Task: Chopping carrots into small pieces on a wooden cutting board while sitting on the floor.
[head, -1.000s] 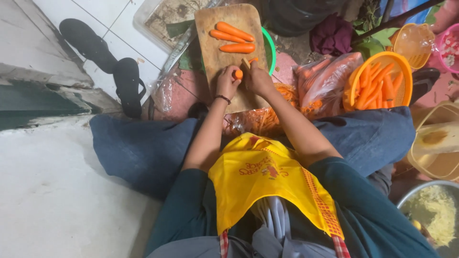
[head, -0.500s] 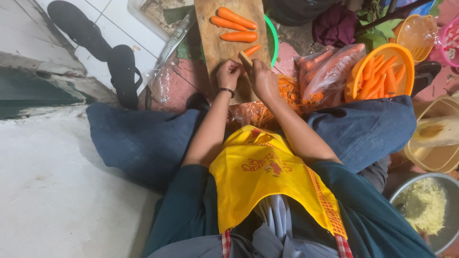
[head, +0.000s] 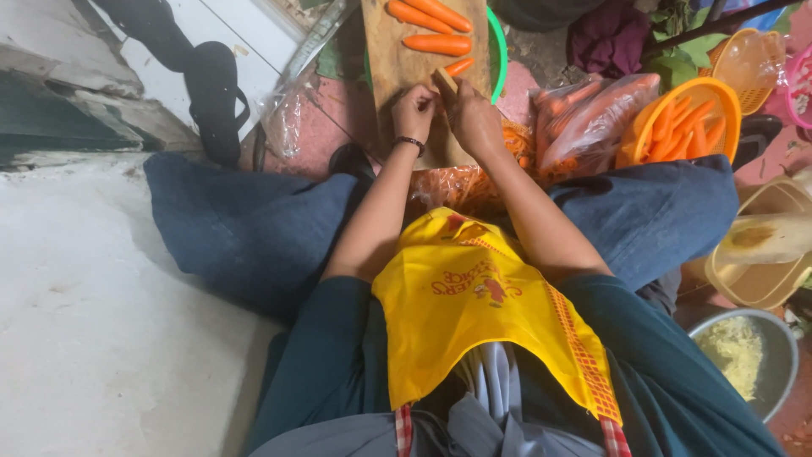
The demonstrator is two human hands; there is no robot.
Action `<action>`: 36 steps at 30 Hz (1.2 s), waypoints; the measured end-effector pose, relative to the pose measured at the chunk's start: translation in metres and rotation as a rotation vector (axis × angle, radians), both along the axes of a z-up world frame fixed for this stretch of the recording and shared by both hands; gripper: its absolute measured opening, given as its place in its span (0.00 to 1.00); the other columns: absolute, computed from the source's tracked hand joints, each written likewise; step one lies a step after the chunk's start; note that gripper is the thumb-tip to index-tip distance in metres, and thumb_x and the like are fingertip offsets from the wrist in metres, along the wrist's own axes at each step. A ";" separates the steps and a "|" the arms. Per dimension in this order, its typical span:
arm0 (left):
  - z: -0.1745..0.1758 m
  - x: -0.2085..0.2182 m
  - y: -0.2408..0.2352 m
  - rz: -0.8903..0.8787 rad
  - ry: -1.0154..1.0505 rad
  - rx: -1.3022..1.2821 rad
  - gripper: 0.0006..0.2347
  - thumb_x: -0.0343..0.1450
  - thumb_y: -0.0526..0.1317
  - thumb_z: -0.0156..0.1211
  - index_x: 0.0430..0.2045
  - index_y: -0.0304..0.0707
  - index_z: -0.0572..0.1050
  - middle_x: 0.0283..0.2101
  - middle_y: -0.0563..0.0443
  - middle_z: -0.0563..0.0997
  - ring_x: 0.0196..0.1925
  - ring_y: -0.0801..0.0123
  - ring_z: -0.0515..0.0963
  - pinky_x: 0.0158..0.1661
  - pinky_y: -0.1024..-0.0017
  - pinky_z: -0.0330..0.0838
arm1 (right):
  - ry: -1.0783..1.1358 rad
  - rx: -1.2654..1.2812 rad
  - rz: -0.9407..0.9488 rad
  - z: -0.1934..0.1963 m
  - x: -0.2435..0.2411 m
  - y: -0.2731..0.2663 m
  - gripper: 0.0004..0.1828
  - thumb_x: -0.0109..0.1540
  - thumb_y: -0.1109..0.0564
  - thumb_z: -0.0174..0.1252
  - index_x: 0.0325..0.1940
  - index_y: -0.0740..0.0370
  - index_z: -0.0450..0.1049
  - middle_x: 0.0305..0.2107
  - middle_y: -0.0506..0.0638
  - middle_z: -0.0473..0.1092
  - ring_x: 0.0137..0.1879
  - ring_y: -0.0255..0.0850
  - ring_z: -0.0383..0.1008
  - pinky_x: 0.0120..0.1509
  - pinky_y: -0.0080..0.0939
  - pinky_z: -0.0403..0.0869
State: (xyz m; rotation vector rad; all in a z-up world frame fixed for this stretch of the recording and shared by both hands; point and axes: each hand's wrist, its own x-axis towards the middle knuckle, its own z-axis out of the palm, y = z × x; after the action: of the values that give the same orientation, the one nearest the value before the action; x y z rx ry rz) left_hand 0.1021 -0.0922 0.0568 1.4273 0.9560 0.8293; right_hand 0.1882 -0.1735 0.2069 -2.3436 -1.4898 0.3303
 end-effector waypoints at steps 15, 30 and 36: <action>0.016 0.002 -0.005 0.039 0.107 0.138 0.05 0.66 0.30 0.68 0.31 0.36 0.77 0.30 0.46 0.82 0.32 0.61 0.84 0.36 0.69 0.78 | 0.110 -0.105 -0.033 -0.026 0.003 0.003 0.29 0.65 0.57 0.53 0.71 0.60 0.59 0.46 0.71 0.74 0.47 0.68 0.76 0.51 0.63 0.73; 0.037 0.000 -0.022 -0.217 0.154 0.584 0.12 0.56 0.28 0.70 0.28 0.43 0.76 0.41 0.45 0.79 0.48 0.52 0.77 0.47 0.62 0.74 | 0.331 -0.011 0.052 -0.017 0.070 0.013 0.37 0.62 0.57 0.61 0.75 0.53 0.57 0.34 0.66 0.75 0.43 0.61 0.77 0.47 0.57 0.74; 0.028 0.007 -0.016 0.004 0.303 0.121 0.16 0.59 0.28 0.72 0.37 0.38 0.76 0.40 0.43 0.76 0.34 0.57 0.80 0.39 0.64 0.77 | -0.015 -0.172 0.040 -0.019 0.047 0.012 0.19 0.64 0.55 0.58 0.56 0.60 0.62 0.30 0.68 0.75 0.35 0.68 0.77 0.38 0.65 0.74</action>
State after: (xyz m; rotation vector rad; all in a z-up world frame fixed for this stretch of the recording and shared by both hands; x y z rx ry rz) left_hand 0.1090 -0.1078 0.0849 1.6883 1.1522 0.6944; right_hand 0.2351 -0.1611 0.1874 -2.4552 -1.5738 0.4698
